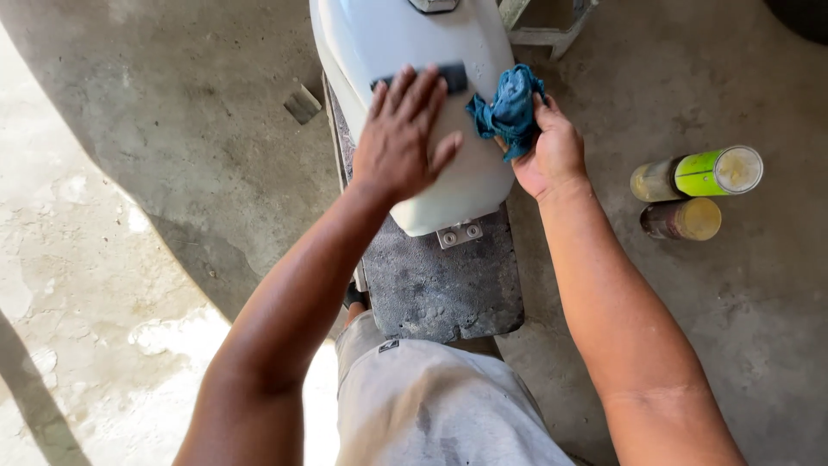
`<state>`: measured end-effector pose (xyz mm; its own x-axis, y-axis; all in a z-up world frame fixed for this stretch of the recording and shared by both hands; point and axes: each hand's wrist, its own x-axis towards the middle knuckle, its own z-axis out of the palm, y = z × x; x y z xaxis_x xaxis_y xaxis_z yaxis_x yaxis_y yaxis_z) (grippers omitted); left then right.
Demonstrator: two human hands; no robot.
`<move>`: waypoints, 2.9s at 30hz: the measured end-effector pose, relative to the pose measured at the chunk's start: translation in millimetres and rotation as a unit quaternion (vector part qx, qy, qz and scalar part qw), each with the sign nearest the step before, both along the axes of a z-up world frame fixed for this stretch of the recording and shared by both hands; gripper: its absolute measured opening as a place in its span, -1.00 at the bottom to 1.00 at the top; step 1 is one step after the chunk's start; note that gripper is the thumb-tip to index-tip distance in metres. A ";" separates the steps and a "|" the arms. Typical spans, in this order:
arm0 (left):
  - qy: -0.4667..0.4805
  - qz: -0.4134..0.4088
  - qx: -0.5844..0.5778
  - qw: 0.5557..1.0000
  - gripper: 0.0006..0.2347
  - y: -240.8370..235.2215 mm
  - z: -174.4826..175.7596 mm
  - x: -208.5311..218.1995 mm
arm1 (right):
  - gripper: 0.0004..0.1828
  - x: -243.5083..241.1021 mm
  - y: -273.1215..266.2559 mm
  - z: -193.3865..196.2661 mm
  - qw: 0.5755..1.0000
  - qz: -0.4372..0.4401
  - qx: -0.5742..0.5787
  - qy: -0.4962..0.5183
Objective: Sand and wipe down a motorcycle fuel tank for detailing or painting.
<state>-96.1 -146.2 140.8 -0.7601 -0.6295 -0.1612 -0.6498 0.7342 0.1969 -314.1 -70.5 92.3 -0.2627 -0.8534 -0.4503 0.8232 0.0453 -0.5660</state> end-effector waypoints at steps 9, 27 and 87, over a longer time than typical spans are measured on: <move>-0.031 -0.163 -0.097 0.981 -0.32 114.0 -85.5 44.2 | -0.70 -14.9 21.0 -28.6 0.994 0.054 -0.043 0.086; 0.004 -0.089 -0.211 0.973 -0.49 83.6 -49.2 30.6 | -0.71 -19.6 170.5 -60.5 0.981 -0.018 0.149 0.124; 0.484 0.330 0.524 0.618 -0.60 143.2 -120.3 -447.3 | -0.66 -405.5 162.0 -86.4 0.941 -0.049 0.094 0.322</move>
